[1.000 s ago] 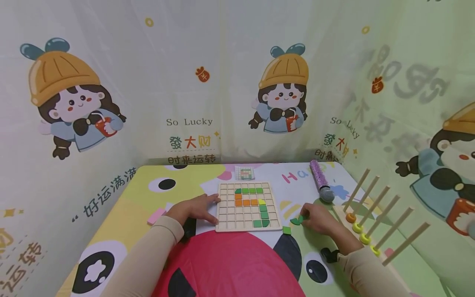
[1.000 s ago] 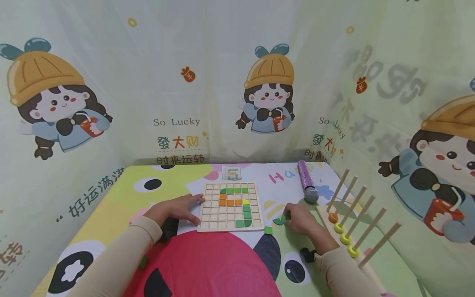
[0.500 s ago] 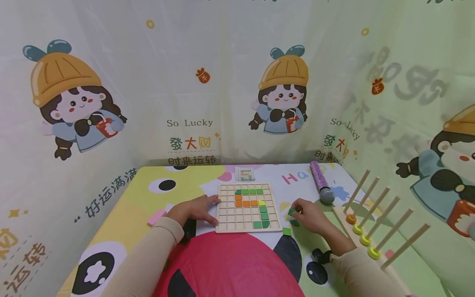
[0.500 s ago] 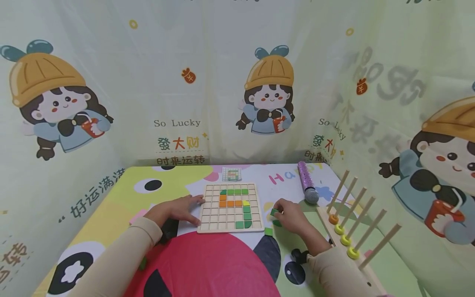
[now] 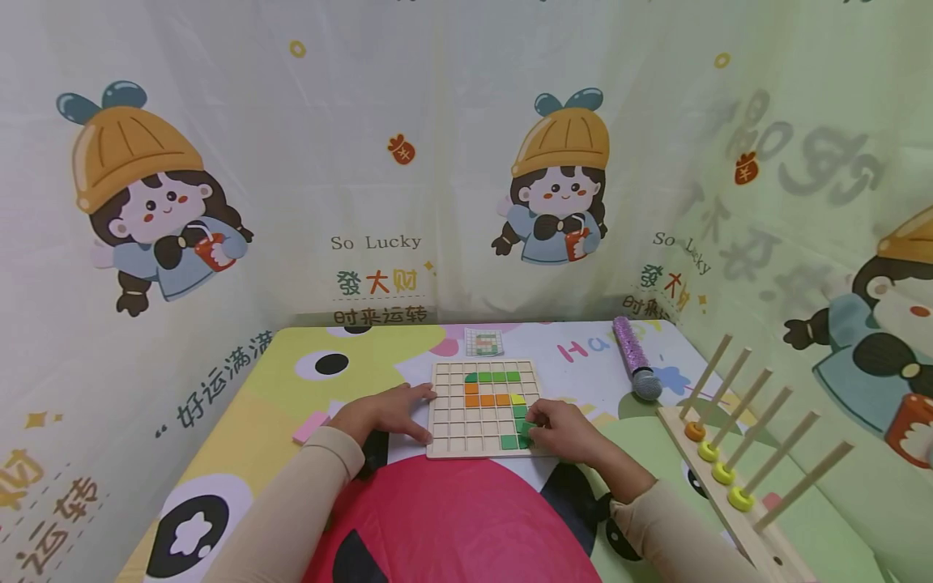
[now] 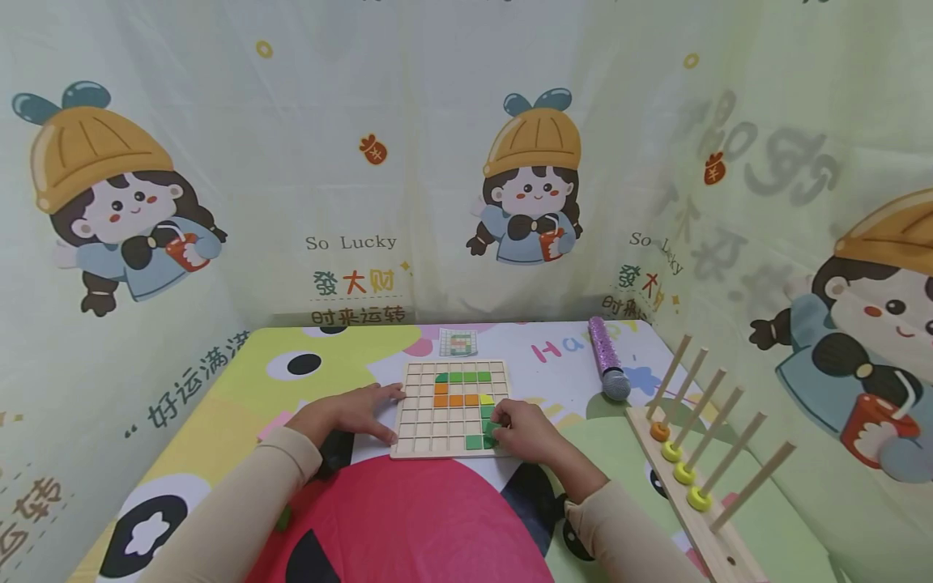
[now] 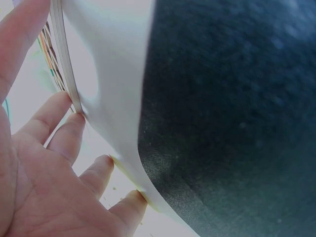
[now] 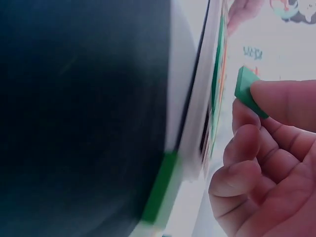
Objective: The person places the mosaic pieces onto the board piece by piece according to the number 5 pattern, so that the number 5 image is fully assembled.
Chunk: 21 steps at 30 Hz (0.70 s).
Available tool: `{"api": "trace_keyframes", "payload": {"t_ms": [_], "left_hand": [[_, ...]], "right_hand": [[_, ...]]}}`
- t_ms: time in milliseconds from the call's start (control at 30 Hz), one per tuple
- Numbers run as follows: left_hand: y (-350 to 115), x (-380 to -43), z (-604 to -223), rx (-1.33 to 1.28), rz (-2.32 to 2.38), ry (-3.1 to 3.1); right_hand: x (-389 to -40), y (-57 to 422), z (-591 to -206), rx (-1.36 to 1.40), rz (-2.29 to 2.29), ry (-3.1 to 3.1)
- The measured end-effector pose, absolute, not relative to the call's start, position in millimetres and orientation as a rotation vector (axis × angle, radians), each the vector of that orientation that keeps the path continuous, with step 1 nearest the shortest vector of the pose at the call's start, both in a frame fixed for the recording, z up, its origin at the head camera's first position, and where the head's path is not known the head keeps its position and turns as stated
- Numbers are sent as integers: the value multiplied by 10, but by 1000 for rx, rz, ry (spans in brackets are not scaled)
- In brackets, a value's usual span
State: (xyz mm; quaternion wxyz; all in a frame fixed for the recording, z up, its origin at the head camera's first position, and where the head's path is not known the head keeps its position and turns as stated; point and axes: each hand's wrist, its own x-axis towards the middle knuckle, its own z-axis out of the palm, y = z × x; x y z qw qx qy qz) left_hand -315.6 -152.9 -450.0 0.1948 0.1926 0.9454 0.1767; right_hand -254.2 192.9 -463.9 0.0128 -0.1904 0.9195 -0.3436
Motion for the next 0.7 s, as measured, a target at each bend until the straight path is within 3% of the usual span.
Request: {"api": "trace_keyframes", "payload": {"t_ms": [400,700], "left_hand": [[-1549,-3147,-4478,525,501,2646],[-1547,-3140,-4456,507,494,2649]], "right_hand": [[-2523,1512,-4547,-841,-943,2813],[-2568,1388,-4570,-832,-884,2827]]}}
